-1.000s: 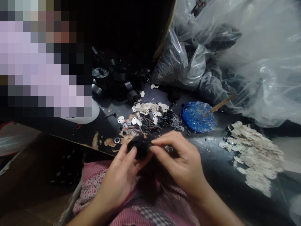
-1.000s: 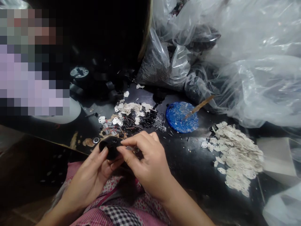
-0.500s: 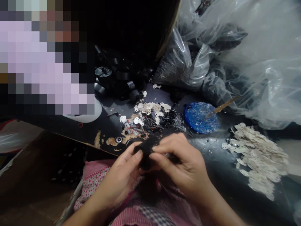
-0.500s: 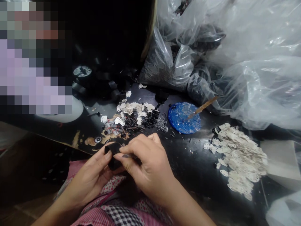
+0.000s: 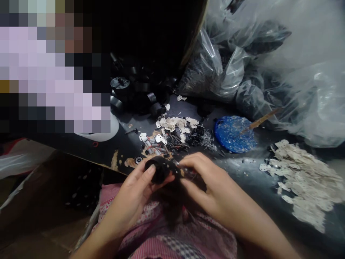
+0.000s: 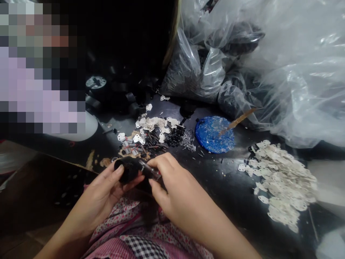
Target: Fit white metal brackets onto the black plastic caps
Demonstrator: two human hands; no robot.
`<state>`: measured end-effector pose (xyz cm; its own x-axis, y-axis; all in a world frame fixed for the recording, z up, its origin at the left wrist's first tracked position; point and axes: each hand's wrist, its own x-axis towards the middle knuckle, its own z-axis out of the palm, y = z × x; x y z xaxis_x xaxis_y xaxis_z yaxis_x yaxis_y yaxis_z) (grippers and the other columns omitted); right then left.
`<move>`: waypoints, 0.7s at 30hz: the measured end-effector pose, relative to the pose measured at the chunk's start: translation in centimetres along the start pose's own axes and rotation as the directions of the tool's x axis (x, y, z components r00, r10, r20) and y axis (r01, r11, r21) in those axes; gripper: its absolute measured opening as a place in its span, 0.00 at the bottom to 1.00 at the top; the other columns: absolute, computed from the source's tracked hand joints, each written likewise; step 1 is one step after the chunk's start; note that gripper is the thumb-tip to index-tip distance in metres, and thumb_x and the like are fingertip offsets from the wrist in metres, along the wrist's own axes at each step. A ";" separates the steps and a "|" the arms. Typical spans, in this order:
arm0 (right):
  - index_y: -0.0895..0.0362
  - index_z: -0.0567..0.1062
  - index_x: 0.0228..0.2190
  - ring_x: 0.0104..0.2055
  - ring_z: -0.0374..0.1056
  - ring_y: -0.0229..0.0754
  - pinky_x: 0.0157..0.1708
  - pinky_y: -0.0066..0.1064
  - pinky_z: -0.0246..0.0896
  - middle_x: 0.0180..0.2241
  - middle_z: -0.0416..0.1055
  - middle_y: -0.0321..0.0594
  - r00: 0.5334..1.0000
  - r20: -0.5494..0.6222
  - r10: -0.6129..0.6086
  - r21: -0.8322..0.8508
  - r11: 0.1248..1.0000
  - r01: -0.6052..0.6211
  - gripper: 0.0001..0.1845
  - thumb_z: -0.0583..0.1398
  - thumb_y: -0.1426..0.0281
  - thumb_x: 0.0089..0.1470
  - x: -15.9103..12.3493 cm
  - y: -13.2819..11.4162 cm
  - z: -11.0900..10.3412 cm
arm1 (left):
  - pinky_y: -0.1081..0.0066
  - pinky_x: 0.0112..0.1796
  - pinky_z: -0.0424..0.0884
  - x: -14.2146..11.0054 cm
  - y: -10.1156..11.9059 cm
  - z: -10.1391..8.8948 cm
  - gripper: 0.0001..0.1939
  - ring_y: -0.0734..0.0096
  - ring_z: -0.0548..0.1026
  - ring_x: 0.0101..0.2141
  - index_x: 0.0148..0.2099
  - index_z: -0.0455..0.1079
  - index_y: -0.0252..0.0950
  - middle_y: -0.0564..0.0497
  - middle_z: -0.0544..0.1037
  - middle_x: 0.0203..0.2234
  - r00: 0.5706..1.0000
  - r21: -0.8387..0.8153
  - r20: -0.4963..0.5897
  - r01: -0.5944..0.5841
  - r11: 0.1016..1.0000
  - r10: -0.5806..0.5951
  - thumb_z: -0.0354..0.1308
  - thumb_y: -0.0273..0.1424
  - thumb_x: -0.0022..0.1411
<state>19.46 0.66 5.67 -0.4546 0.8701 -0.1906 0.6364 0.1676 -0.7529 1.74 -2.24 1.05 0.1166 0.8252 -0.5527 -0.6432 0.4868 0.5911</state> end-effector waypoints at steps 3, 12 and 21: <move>0.49 0.72 0.43 0.44 0.69 0.35 0.44 0.27 0.61 0.43 0.73 0.32 0.998 0.061 -0.031 0.072 0.997 0.027 0.09 0.57 0.69 0.60 0.1 0.1 -0.3 | 0.72 0.41 0.75 0.0 0.1 -0.4 0.09 0.68 0.79 0.38 0.45 0.75 0.41 0.52 0.80 0.39 1.000 0.080 0.003 0.000 0.997 0.000 0.59 0.33 0.61; 0.55 0.73 0.29 0.25 0.65 0.33 0.26 0.24 0.59 0.22 0.69 0.31 0.963 0.239 0.126 0.269 0.944 -0.190 0.16 0.52 0.61 0.62 -0.1 0.6 -0.9 | 0.72 0.43 0.70 0.9 0.3 -1.4 0.11 0.64 0.75 0.42 0.45 0.76 0.44 0.52 0.79 0.41 0.991 0.462 0.114 -0.114 0.879 0.069 0.61 0.35 0.59; 0.58 0.74 0.33 0.15 0.52 0.28 0.16 0.23 0.46 0.20 0.67 0.31 0.826 0.561 -0.058 0.736 0.491 -0.465 0.20 0.56 0.54 0.56 -1.5 0.8 -0.7 | 0.51 0.56 0.59 -1.2 2.5 -2.1 0.18 0.49 0.78 0.37 0.27 0.79 0.46 0.48 0.83 0.31 0.888 0.457 0.308 -0.452 0.766 0.341 0.73 0.20 0.32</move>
<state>21.10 -0.17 5.75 -0.7617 0.4492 -0.4669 0.0651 -0.6638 -0.7450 -1.62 -2.60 1.92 0.1178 0.9871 -0.1085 -0.1994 0.1306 0.9712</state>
